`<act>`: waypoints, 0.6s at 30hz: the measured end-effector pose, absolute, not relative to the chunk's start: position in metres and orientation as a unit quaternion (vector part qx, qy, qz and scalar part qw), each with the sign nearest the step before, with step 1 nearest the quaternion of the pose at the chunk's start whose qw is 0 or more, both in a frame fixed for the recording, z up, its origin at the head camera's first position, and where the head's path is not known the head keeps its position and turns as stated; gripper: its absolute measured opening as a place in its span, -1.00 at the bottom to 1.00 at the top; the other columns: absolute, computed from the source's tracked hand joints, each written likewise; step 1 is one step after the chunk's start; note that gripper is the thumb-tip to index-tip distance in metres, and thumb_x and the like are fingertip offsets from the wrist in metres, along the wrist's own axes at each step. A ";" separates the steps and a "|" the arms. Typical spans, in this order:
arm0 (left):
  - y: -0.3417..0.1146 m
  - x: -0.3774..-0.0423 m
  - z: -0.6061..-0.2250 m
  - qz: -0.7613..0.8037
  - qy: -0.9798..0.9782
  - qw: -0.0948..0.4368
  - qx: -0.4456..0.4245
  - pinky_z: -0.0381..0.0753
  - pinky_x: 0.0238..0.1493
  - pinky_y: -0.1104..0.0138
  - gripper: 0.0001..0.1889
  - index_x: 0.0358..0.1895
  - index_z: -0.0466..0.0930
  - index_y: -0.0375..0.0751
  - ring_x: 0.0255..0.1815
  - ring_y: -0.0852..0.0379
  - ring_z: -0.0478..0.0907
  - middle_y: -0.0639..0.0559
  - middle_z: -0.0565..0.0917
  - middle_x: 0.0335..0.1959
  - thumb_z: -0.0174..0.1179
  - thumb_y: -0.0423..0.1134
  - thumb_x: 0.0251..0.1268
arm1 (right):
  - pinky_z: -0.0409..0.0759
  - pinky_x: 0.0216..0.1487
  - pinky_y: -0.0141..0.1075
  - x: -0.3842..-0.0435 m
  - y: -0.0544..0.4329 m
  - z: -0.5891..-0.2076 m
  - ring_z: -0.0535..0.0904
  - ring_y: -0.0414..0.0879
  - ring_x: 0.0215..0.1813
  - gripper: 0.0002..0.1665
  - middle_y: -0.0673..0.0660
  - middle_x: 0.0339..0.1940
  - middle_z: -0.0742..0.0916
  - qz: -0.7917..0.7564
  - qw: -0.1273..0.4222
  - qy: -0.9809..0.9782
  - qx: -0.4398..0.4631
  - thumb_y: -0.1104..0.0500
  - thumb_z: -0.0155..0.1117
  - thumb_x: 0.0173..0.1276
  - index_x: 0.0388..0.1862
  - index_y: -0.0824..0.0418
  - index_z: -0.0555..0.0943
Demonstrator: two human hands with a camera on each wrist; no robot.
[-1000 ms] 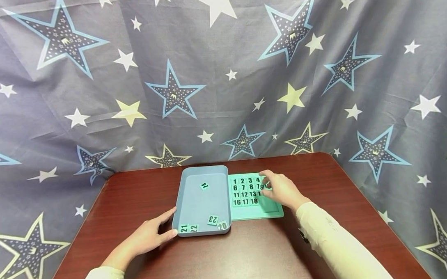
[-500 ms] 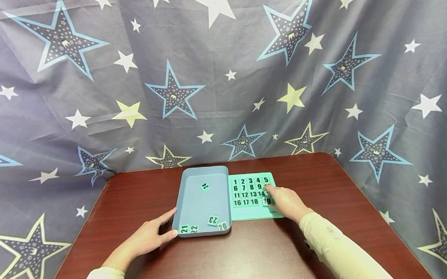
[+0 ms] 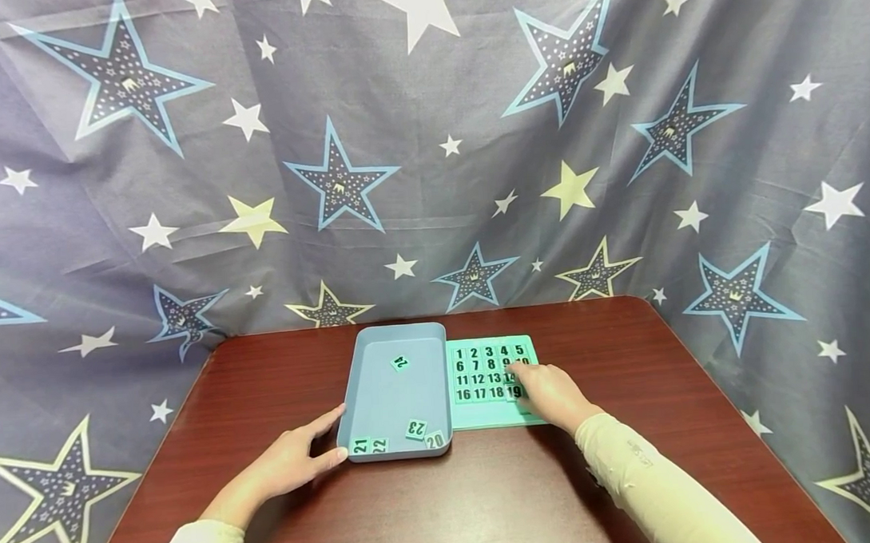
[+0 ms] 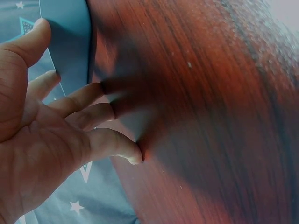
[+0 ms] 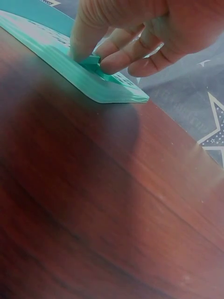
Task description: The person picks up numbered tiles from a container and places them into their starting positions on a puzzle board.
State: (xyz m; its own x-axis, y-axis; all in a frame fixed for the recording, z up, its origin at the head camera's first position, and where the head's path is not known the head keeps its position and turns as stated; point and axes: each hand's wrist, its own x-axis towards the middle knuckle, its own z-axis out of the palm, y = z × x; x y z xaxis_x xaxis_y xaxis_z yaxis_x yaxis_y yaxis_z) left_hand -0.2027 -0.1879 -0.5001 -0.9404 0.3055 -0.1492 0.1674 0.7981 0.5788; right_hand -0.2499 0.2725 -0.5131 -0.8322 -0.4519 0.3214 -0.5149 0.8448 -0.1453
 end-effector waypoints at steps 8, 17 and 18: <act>-0.188 -0.204 -0.501 0.276 0.946 0.110 0.129 0.56 0.40 -0.15 -0.16 0.68 0.30 0.11 -0.23 0.14 0.66 -0.20 0.64 0.40 0.42 0.11 0.41 | 0.73 -0.13 0.06 -0.252 0.271 -0.517 0.79 0.15 -0.16 -0.35 0.22 -0.02 0.84 0.092 0.176 -0.951 0.237 0.28 0.71 0.04 0.16 0.28 0.68; -0.188 -0.204 -0.500 0.278 0.946 0.108 0.128 0.55 0.41 -0.16 -0.17 0.68 0.30 0.10 -0.27 0.16 0.64 -0.20 0.65 0.38 0.42 0.11 0.41 | 0.72 -0.13 0.08 -0.252 0.271 -0.519 0.78 0.18 -0.11 -0.32 0.26 0.05 0.82 0.089 0.179 -0.954 0.222 0.24 0.73 0.06 0.19 0.28 0.66; -0.188 -0.204 -0.500 0.279 0.946 0.108 0.128 0.55 0.40 -0.15 -0.17 0.68 0.30 0.10 -0.29 0.17 0.64 -0.20 0.65 0.37 0.42 0.11 0.42 | 0.72 -0.12 0.08 -0.252 0.271 -0.519 0.78 0.18 -0.10 -0.32 0.25 0.05 0.82 0.089 0.177 -0.955 0.220 0.24 0.72 0.07 0.19 0.28 0.66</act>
